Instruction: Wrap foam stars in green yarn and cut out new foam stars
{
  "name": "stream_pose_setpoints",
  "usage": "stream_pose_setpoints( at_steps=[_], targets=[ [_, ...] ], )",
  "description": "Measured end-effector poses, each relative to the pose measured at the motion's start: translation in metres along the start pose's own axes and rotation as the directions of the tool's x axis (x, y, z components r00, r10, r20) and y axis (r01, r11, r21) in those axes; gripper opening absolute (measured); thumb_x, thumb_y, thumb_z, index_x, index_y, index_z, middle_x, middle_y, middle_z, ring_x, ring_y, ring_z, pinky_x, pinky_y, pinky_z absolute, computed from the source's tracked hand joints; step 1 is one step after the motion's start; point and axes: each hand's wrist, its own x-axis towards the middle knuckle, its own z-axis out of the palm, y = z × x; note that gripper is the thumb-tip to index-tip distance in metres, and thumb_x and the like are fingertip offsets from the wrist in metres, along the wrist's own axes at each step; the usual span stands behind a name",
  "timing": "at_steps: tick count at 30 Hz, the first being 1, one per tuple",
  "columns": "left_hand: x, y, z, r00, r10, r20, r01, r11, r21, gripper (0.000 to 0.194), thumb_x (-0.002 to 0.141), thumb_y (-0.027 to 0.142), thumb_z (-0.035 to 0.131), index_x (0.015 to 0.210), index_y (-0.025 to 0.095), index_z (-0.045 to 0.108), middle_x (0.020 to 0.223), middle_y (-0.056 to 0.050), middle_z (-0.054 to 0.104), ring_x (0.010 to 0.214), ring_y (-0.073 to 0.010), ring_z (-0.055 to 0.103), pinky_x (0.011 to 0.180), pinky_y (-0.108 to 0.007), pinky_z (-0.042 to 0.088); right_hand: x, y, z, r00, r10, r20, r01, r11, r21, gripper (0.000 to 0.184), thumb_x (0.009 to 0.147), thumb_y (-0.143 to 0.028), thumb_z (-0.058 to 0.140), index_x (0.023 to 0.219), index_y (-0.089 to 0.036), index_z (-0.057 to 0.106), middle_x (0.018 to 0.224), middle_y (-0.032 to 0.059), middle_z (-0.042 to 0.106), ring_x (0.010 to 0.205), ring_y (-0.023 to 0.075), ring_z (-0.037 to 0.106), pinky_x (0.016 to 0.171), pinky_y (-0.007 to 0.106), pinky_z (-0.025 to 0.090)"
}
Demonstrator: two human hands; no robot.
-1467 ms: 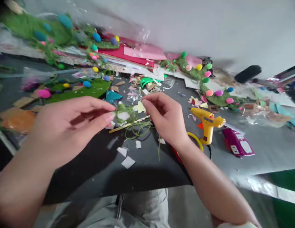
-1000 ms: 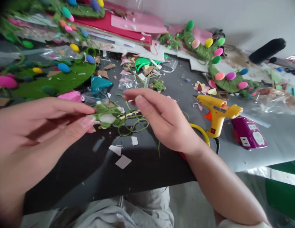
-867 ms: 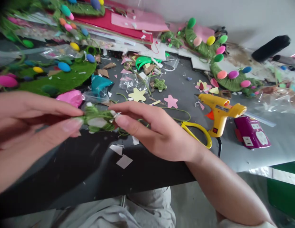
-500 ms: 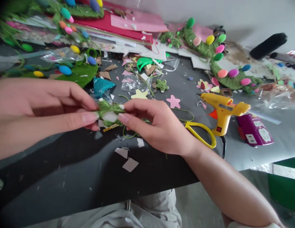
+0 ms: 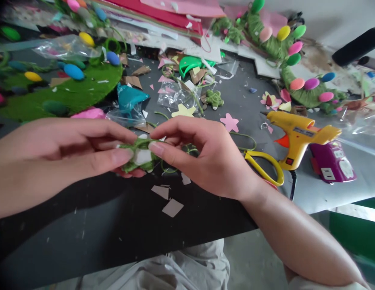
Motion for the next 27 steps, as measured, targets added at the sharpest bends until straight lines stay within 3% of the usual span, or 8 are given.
stream_pose_setpoints(
  at_steps=[5,11,16,21,27],
  targets=[
    [0.001,0.0,0.005,0.997,0.043,-0.062,-0.035,0.993,0.115,0.031,0.096,0.053,0.074,0.114,0.029,0.083,0.077,0.005,0.078,0.063,-0.0117,0.074,0.046,-0.011,0.048,-0.003,0.003,0.005,0.987,-0.142,-0.072,0.133,0.985,-0.113,0.009,0.092,-0.023,0.084,0.1,-0.022,0.079,0.092,-0.0002,0.079,0.078,0.0129,0.068,0.07,0.027,0.06],
    [-0.001,0.002,0.005,0.991,0.089,-0.104,-0.074,0.987,0.14,0.02,0.096,0.048,0.076,0.1,0.03,0.085,0.075,0.006,0.081,0.058,-0.0097,0.073,0.043,-0.01,0.045,-0.002,0.003,0.005,0.971,-0.216,-0.102,0.184,0.95,-0.251,0.007,0.099,-0.027,0.077,0.093,-0.027,0.081,0.09,0.0013,0.077,0.08,0.0167,0.068,0.07,0.032,0.058],
    [-0.001,0.004,0.004,0.988,0.105,-0.112,-0.087,0.985,0.148,0.014,0.096,0.042,0.077,0.097,0.03,0.085,0.077,0.007,0.082,0.062,-0.0088,0.075,0.05,-0.008,0.05,-0.003,0.001,0.002,0.967,-0.191,-0.171,0.144,0.957,-0.253,0.006,0.1,-0.026,0.075,0.098,-0.027,0.08,0.094,0.0021,0.078,0.082,0.0177,0.069,0.072,0.034,0.058],
    [0.001,0.004,0.003,0.992,0.078,-0.103,-0.065,0.99,0.121,0.017,0.096,0.044,0.077,0.102,0.03,0.086,0.086,0.006,0.085,0.083,-0.0153,0.082,0.07,-0.017,0.063,-0.004,0.003,-0.003,0.959,-0.165,-0.23,0.117,0.971,-0.208,0.012,0.101,-0.023,0.074,0.112,-0.025,0.079,0.092,0.0018,0.075,0.082,0.017,0.068,0.074,0.033,0.059],
    [-0.002,-0.002,0.002,0.985,0.096,-0.145,-0.071,0.983,0.171,0.024,0.09,0.056,0.082,0.102,0.036,0.087,0.079,0.007,0.083,0.072,-0.0145,0.079,0.068,-0.021,0.064,-0.004,0.0,-0.007,0.975,-0.181,-0.128,0.147,0.96,-0.24,0.013,0.104,-0.031,0.071,0.111,-0.027,0.081,0.101,0.0039,0.076,0.084,0.0188,0.067,0.073,0.034,0.057]
  ],
)
